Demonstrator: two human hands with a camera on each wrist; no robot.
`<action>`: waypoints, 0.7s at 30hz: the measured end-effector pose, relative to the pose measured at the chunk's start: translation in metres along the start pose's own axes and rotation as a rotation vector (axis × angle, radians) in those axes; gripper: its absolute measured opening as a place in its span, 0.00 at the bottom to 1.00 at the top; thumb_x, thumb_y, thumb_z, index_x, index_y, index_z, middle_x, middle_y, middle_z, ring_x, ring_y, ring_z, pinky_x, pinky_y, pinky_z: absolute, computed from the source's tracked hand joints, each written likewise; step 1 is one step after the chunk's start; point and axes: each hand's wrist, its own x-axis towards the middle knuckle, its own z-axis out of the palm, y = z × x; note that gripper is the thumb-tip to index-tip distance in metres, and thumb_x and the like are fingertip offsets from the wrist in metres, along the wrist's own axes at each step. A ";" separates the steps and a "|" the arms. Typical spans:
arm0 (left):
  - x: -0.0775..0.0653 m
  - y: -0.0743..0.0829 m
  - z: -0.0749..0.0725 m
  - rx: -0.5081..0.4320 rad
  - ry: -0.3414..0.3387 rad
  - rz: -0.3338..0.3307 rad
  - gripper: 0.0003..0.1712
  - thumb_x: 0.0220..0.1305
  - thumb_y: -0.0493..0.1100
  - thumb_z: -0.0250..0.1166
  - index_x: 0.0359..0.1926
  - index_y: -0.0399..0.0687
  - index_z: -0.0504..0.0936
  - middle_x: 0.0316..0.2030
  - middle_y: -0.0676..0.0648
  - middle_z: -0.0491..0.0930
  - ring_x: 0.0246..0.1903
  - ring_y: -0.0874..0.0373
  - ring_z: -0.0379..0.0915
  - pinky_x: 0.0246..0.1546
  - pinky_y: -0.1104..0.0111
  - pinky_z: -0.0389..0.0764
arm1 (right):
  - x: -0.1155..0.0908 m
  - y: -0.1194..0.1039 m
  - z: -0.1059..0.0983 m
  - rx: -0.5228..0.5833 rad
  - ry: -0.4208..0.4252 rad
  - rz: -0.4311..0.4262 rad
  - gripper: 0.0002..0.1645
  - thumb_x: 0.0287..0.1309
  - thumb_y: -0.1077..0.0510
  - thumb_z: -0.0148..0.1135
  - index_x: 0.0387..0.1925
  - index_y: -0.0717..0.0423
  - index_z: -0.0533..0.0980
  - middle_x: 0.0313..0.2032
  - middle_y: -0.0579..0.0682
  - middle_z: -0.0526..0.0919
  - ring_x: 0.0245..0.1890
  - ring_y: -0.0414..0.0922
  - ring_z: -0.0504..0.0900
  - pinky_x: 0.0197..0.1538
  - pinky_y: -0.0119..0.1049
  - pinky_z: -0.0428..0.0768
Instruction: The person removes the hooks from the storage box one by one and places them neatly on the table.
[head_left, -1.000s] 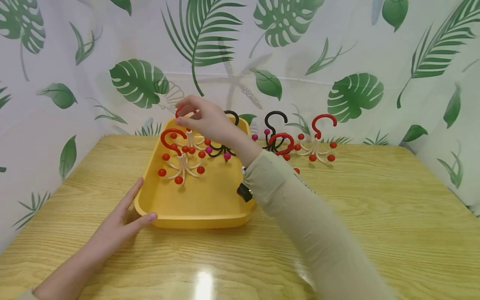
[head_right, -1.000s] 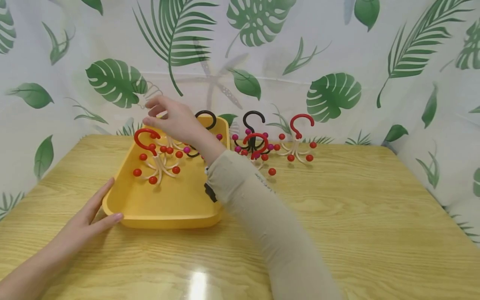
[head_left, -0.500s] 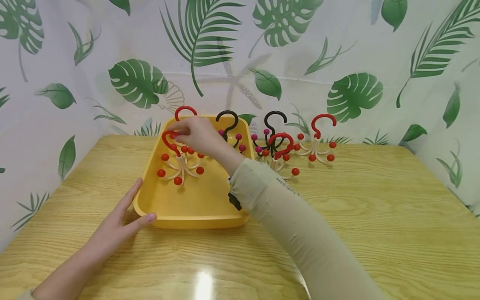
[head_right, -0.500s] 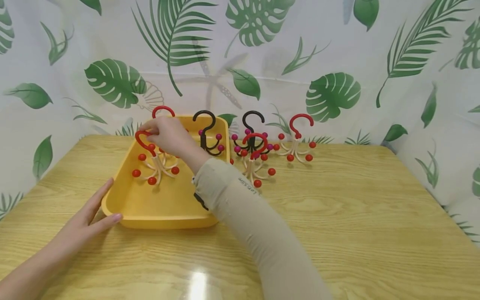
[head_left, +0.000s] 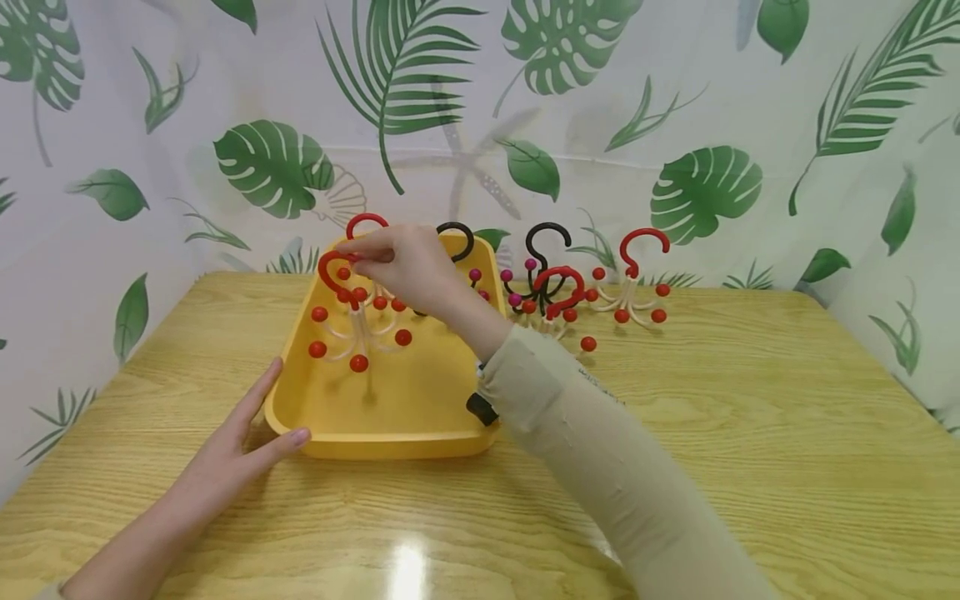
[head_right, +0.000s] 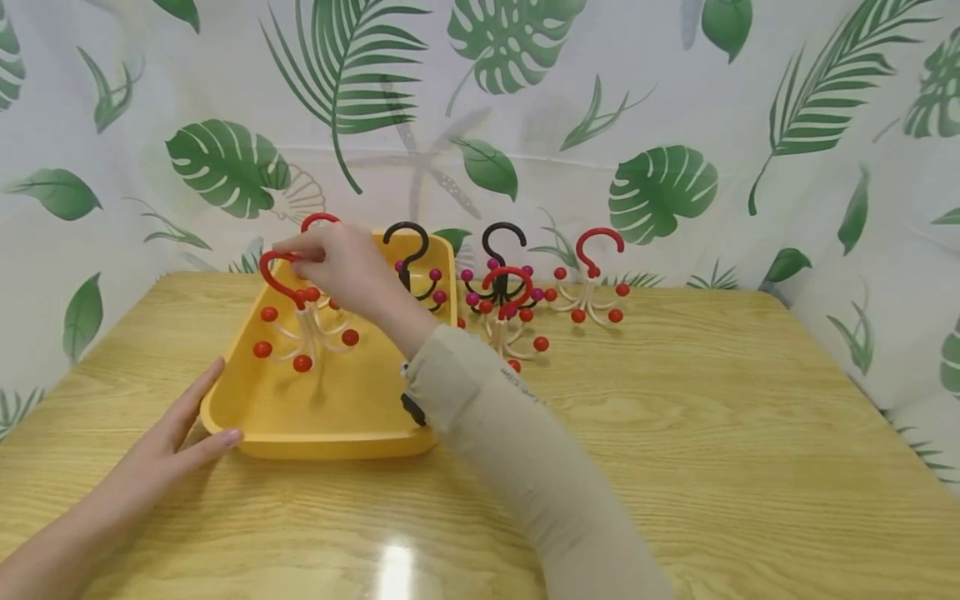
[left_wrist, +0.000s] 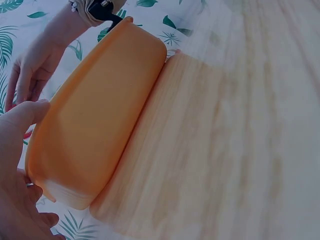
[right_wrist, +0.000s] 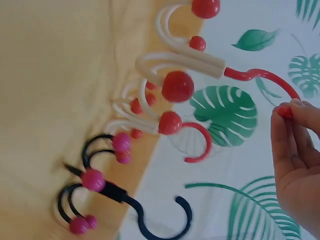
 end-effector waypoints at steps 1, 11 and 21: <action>0.000 0.000 0.000 0.002 -0.002 -0.004 0.52 0.63 0.57 0.62 0.75 0.68 0.36 0.75 0.44 0.36 0.70 0.33 0.31 0.57 0.29 0.41 | -0.002 -0.003 -0.003 0.006 0.005 -0.008 0.17 0.58 0.63 0.65 0.50 0.53 0.82 0.43 0.48 0.85 0.34 0.37 0.82 0.36 0.24 0.77; -0.001 0.000 0.000 -0.025 -0.009 0.007 0.51 0.64 0.56 0.62 0.75 0.67 0.36 0.75 0.44 0.36 0.70 0.33 0.30 0.57 0.29 0.40 | -0.028 -0.034 -0.047 0.084 0.053 -0.057 0.17 0.58 0.65 0.65 0.49 0.56 0.82 0.46 0.48 0.84 0.40 0.35 0.83 0.43 0.25 0.79; -0.001 -0.001 -0.001 -0.042 -0.015 0.011 0.51 0.64 0.55 0.62 0.75 0.69 0.36 0.75 0.44 0.36 0.70 0.34 0.30 0.57 0.29 0.41 | -0.069 -0.040 -0.096 0.168 0.154 -0.098 0.14 0.56 0.69 0.64 0.46 0.62 0.83 0.42 0.52 0.86 0.38 0.40 0.85 0.42 0.33 0.82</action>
